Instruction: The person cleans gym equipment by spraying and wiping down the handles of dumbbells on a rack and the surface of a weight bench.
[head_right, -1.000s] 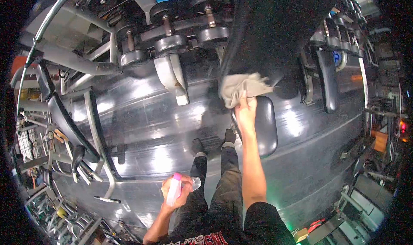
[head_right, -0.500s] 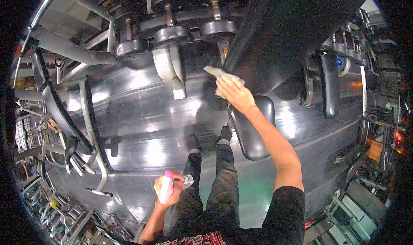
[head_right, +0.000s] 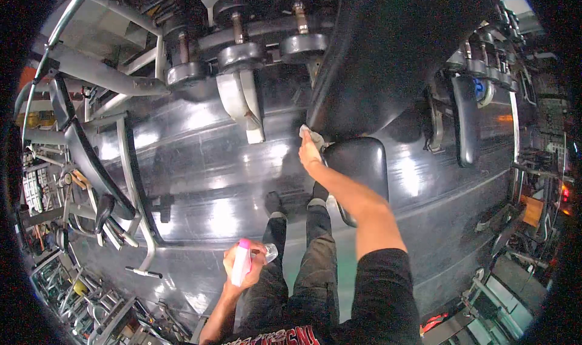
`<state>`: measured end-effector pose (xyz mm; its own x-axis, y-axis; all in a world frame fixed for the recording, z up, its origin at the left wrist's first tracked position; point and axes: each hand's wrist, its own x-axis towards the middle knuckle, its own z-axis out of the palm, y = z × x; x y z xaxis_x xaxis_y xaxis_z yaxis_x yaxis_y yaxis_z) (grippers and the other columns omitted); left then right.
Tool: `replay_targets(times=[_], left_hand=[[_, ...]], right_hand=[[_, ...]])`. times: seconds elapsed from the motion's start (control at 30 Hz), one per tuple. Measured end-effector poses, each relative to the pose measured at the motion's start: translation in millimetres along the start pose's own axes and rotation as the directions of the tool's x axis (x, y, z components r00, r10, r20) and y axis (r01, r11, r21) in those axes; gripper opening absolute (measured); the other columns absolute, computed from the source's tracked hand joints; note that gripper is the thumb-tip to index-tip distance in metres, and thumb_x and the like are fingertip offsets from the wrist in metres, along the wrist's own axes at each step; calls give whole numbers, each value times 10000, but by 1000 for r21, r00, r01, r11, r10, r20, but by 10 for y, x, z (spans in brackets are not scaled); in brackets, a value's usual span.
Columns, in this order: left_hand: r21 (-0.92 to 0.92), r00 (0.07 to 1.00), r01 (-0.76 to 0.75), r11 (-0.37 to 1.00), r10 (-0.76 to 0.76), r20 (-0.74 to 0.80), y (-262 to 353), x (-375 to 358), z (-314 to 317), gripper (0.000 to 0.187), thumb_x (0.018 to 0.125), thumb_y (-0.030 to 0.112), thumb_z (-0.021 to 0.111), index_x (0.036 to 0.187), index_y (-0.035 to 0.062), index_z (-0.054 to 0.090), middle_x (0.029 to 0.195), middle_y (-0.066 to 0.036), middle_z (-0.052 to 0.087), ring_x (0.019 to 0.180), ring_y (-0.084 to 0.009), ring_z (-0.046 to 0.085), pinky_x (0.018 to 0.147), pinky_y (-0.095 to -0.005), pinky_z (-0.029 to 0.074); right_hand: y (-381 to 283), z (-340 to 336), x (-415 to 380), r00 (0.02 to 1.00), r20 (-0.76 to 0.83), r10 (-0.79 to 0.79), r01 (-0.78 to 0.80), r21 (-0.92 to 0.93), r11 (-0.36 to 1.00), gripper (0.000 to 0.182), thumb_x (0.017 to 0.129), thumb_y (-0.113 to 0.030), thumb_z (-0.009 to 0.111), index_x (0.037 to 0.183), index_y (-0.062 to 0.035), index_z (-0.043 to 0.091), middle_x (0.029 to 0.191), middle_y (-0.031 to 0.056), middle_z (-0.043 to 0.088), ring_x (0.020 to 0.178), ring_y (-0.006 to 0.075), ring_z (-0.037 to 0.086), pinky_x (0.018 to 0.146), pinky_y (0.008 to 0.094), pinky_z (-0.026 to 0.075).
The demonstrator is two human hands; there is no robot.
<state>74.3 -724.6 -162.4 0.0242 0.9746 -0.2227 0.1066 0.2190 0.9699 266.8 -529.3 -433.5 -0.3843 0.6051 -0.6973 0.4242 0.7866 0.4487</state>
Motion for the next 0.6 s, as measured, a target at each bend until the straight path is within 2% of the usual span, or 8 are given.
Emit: replay_targets(times=[0.07, 0.13, 0.2, 0.3, 0.4, 0.47, 0.53, 0.6], left_hand=[[23, 998, -66, 998, 65, 17, 66, 27, -22, 192, 712, -100, 588, 870, 10, 590, 831, -127, 668, 734, -235, 673, 657, -319, 542], [34, 992, -120, 992, 119, 32, 92, 8, -37, 192, 716, -97, 591, 876, 11, 589, 833, -125, 668, 728, -231, 671, 653, -316, 541], [-36, 998, -62, 997, 63, 25, 61, -27, -58, 181, 722, -90, 592, 871, 13, 592, 832, -119, 664, 720, -224, 668, 644, -311, 540], [-34, 998, -52, 998, 53, 47, 63, -40, -122, 178, 721, -88, 586, 867, 15, 598, 827, -112, 662, 715, -216, 667, 638, -307, 537], [-5, 998, -39, 999, 39, 54, 34, -108, -183, 173, 726, -85, 579, 865, 15, 601, 826, -109, 663, 716, -208, 667, 633, -305, 535], [15, 997, -56, 998, 55, 58, 59, -138, -213, 147, 732, -71, 585, 852, 11, 605, 826, -105, 663, 710, -196, 664, 634, -298, 533], [35, 995, -86, 996, 84, 59, 115, -158, -244, 139, 736, -56, 599, 859, 4, 620, 824, -102, 663, 709, -190, 663, 637, -293, 531], [73, 991, -118, 990, 113, 71, 266, -158, -293, 140, 740, -46, 604, 870, 1, 628, 822, -100, 662, 704, -189, 662, 638, -292, 531]], right_hand=[[228, 104, -245, 988, -103, -118, 109, -87, 990, 471, 941, -299, 406, 1326, -53, 518, 1459, 119, 399, 1405, 341, 235, 1141, 529, 94], [421, 257, -517, 959, -281, -33, -9, -147, 989, 548, 920, -286, 402, 1395, -12, 403, 1493, 103, 345, 1424, 300, 197, 1149, 515, 81], [747, 160, -902, 952, -305, -30, 5, -82, 997, 561, 910, -262, 407, 1405, -2, 377, 1490, 106, 347, 1418, 272, 222, 1159, 481, 89], [1224, -35, -1414, 918, -386, 94, -81, 50, 995, 566, 889, -242, 427, 1404, -10, 384, 1486, 112, 353, 1398, 247, 276, 1170, 412, 129], [1655, -15, -1746, 840, -508, 192, -155, 114, 981, 534, 859, -215, 468, 1353, -13, 449, 1459, 69, 395, 1389, 238, 287, 1168, 419, 143], [1873, -42, -1956, 764, -567, 307, -197, 247, 949, 485, 825, -155, 510, 1296, -39, 503, 1411, 65, 449, 1370, 228, 321, 1162, 386, 195], [1881, 82, -2038, 755, -533, 381, -249, 304, 920, 464, 819, -102, 515, 1281, -63, 529, 1440, 86, 416, 1379, 243, 308, 1147, 401, 228], [1781, 117, -2169, 573, -357, 738, -222, 799, 559, 450, 803, -1, 515, 1249, -48, 548, 1403, 154, 447, 1319, 267, 408, 1091, 398, 338]])
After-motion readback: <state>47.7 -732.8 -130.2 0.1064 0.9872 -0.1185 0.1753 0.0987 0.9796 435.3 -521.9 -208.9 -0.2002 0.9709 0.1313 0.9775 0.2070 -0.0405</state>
